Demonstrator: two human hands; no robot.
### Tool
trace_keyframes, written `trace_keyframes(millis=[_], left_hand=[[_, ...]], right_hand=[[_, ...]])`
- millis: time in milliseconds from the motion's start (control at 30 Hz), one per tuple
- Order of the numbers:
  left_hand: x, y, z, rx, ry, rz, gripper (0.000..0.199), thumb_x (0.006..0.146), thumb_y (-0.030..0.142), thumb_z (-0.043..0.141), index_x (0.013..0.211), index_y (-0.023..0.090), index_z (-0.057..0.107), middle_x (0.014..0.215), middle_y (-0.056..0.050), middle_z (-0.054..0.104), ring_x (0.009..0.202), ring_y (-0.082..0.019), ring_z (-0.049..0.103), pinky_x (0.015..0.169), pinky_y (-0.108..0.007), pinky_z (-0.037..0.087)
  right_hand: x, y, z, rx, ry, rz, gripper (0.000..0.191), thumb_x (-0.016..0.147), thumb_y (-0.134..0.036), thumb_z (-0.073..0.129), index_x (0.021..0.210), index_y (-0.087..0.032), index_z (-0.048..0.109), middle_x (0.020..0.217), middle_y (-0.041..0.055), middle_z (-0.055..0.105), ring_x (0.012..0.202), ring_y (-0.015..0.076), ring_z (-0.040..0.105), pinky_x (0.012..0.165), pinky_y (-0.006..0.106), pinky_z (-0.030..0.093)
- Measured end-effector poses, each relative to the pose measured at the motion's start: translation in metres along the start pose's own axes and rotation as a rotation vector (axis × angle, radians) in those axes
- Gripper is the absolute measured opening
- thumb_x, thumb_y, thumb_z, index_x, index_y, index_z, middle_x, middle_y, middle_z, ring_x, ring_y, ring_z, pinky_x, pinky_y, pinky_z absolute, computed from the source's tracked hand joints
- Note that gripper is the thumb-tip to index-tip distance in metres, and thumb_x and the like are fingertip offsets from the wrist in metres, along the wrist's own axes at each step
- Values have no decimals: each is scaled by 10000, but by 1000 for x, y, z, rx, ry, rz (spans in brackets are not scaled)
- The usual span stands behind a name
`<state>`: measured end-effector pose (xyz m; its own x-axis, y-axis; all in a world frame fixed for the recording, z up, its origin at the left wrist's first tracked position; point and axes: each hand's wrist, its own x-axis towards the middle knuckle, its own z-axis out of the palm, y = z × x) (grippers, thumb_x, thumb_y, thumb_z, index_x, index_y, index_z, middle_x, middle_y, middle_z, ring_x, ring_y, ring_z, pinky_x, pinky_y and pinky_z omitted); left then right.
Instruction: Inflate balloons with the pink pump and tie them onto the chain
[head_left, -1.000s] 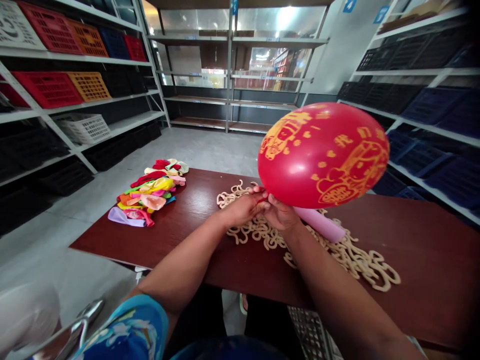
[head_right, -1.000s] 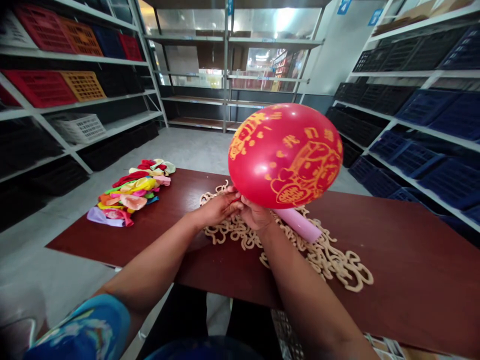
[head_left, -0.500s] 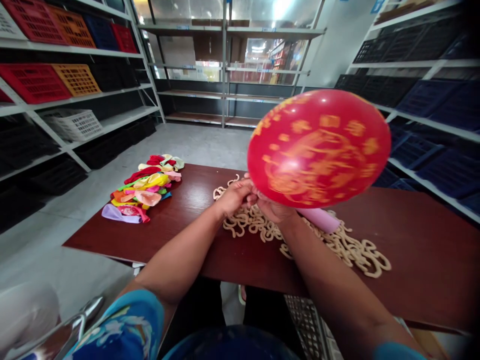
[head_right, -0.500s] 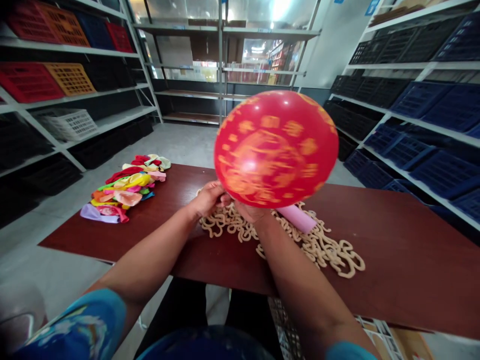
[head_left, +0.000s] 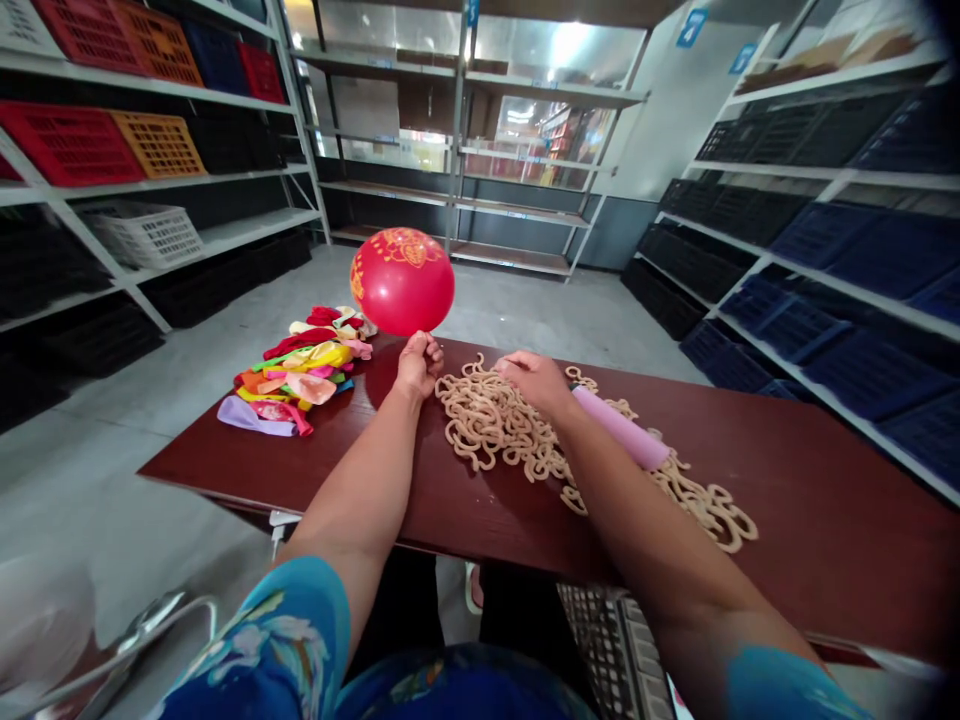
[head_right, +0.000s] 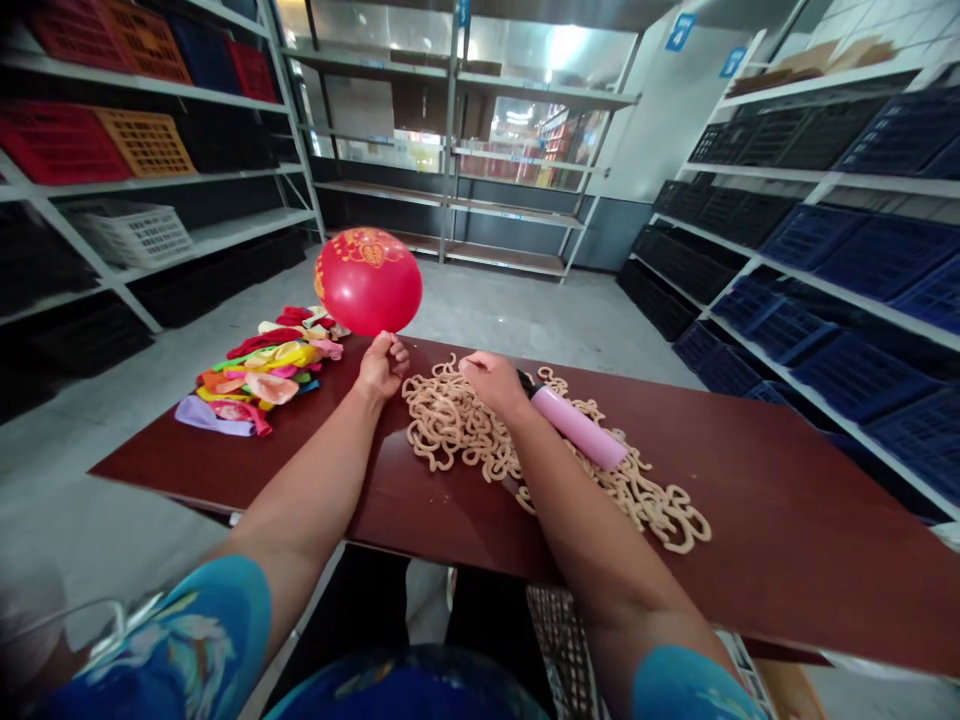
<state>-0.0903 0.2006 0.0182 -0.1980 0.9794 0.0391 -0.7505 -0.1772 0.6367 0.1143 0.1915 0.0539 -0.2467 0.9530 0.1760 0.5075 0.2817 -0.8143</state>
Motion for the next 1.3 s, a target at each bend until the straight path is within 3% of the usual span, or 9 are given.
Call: trace_keyframes(millis=[100, 233, 467, 533, 633, 733, 833, 1067, 1300], left_hand=[[0, -2, 1, -17, 12, -18, 204, 822, 262, 547, 686, 168, 428, 547, 50, 337, 435, -50, 363, 362, -138, 169], [1, -4, 1, -32, -25, -28, 186, 823, 251, 537, 693, 168, 433, 544, 47, 349, 431, -55, 366, 359, -139, 163], [1, -10, 1, -38, -38, -51, 208, 823, 274, 554, 692, 159, 440, 553, 50, 342, 439, -46, 372, 367, -132, 165], [0, -10, 2, -34, -29, -58, 216, 824, 286, 557, 691, 156, 447, 553, 49, 344, 440, -45, 376, 367, -130, 166], [0, -10, 3, -35, -21, -65, 221, 818, 303, 568, 696, 156, 457, 547, 48, 350, 435, -46, 380, 363, -130, 171], [1, -12, 3, -12, -48, -59, 204, 821, 293, 557, 702, 154, 467, 540, 41, 386, 419, -46, 377, 355, -131, 163], [-1, -13, 7, 46, -54, -53, 189, 822, 298, 552, 724, 148, 489, 582, 19, 490, 389, -35, 357, 345, -137, 154], [-21, -17, 31, 165, -110, -140, 191, 825, 319, 546, 785, 134, 520, 653, -9, 587, 329, -21, 323, 304, -153, 161], [-32, -23, 43, 201, -201, -198, 166, 828, 286, 534, 783, 127, 520, 632, -7, 566, 326, -39, 372, 281, -169, 200]], right_hand=[[22, -3, 6, -315, 30, -30, 205, 781, -276, 500, 810, -184, 681, 783, 30, 682, 759, 165, 598, 722, 277, 439], [45, -3, 18, -544, -126, -86, 235, 755, -144, 489, 839, -203, 700, 918, 35, 699, 851, 167, 606, 767, 256, 428], [39, 5, 38, -780, -186, -43, 179, 776, -252, 530, 813, -224, 702, 941, 74, 692, 902, 214, 608, 781, 309, 425], [35, 10, 39, -670, -112, -41, 191, 793, -258, 505, 805, -212, 690, 911, 66, 694, 882, 201, 608, 774, 300, 427], [32, 14, 34, -241, -15, -68, 228, 800, -335, 500, 878, -193, 660, 871, 41, 692, 802, 161, 607, 741, 277, 446], [28, 9, 24, 206, 18, -95, 297, 772, -429, 537, 894, -177, 635, 864, 39, 687, 745, 140, 609, 713, 272, 466], [24, 1, 16, 410, 30, -144, 311, 740, -468, 582, 859, -185, 631, 816, 25, 676, 700, 123, 602, 691, 265, 470], [19, -4, 19, 376, 72, -171, 291, 709, -458, 620, 835, -200, 666, 664, -3, 646, 518, 107, 537, 537, 252, 449], [16, -5, 18, 76, 251, -441, 216, 762, -396, 596, 798, -208, 697, 787, 29, 663, 726, 157, 604, 699, 286, 478]])
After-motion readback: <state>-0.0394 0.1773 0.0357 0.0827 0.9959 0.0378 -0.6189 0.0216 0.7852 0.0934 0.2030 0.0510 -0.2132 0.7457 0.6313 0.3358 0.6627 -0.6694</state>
